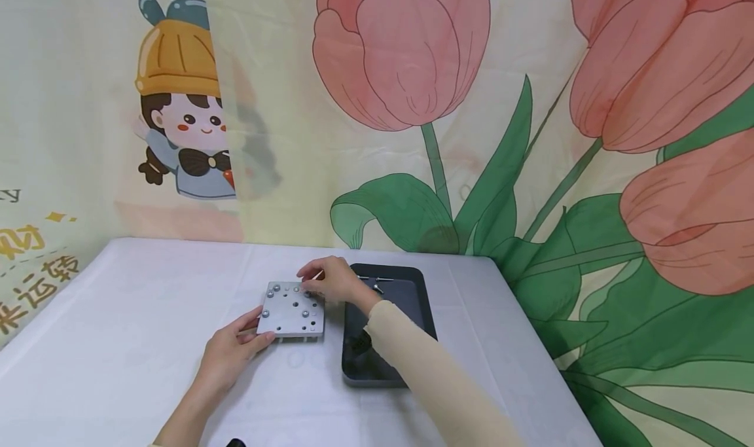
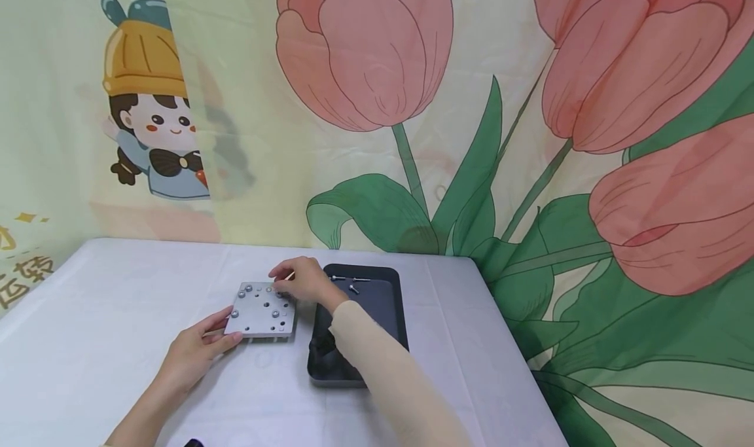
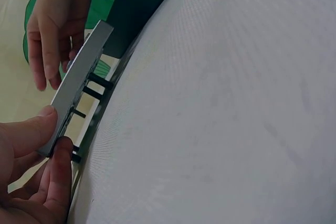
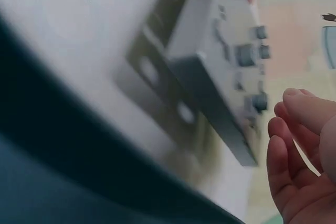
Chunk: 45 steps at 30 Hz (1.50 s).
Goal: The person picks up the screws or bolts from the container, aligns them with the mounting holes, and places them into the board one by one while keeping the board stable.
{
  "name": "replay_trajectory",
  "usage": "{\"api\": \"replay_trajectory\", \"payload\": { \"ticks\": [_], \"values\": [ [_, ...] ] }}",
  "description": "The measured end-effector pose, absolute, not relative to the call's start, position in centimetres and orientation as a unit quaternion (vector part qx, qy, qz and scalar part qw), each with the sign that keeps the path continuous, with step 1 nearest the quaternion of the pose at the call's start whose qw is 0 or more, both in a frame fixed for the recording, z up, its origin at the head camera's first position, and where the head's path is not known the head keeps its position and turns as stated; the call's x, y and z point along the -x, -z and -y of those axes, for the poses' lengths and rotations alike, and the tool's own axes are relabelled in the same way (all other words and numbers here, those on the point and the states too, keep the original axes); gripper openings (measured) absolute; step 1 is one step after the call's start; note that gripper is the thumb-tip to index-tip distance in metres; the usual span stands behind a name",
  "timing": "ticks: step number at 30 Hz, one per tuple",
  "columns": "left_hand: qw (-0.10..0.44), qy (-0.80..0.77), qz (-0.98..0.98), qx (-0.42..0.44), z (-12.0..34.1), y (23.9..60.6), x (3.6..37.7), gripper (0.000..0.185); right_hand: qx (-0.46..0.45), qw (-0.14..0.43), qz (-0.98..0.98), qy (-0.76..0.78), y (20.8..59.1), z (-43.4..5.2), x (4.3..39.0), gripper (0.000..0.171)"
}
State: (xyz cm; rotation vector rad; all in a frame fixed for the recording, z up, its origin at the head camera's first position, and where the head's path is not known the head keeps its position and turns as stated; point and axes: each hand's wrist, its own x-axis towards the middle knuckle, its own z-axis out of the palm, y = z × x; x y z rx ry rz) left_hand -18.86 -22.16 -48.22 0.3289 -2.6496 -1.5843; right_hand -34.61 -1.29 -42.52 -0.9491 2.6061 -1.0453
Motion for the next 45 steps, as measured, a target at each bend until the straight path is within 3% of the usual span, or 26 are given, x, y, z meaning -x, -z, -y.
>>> {"api": "replay_trajectory", "payload": {
  "ticks": [10, 20, 37, 45],
  "values": [
    [0.022, 0.499, 0.859, -0.108, 22.0, 48.0, 18.9, 0.078, 0.327, 0.052, -0.887, 0.323, 38.8, -6.0, 35.5, 0.025],
    [0.019, 0.504, 0.856, -0.113, 22.2, 48.2, 19.0, 0.08, 0.328, 0.092, -0.908, 0.245, 40.8, -11.3, 36.0, 0.032],
    [0.013, 0.516, 0.848, -0.118, 22.1, 48.4, 18.9, 0.082, 0.32, 0.101, -0.923, 0.187, 43.4, -11.6, 35.9, 0.028],
    [0.019, 0.511, 0.852, -0.112, 22.1, 48.2, 18.8, 0.081, 0.311, 0.074, -0.931, 0.177, 44.0, -11.2, 36.2, 0.014]
  ]
}}
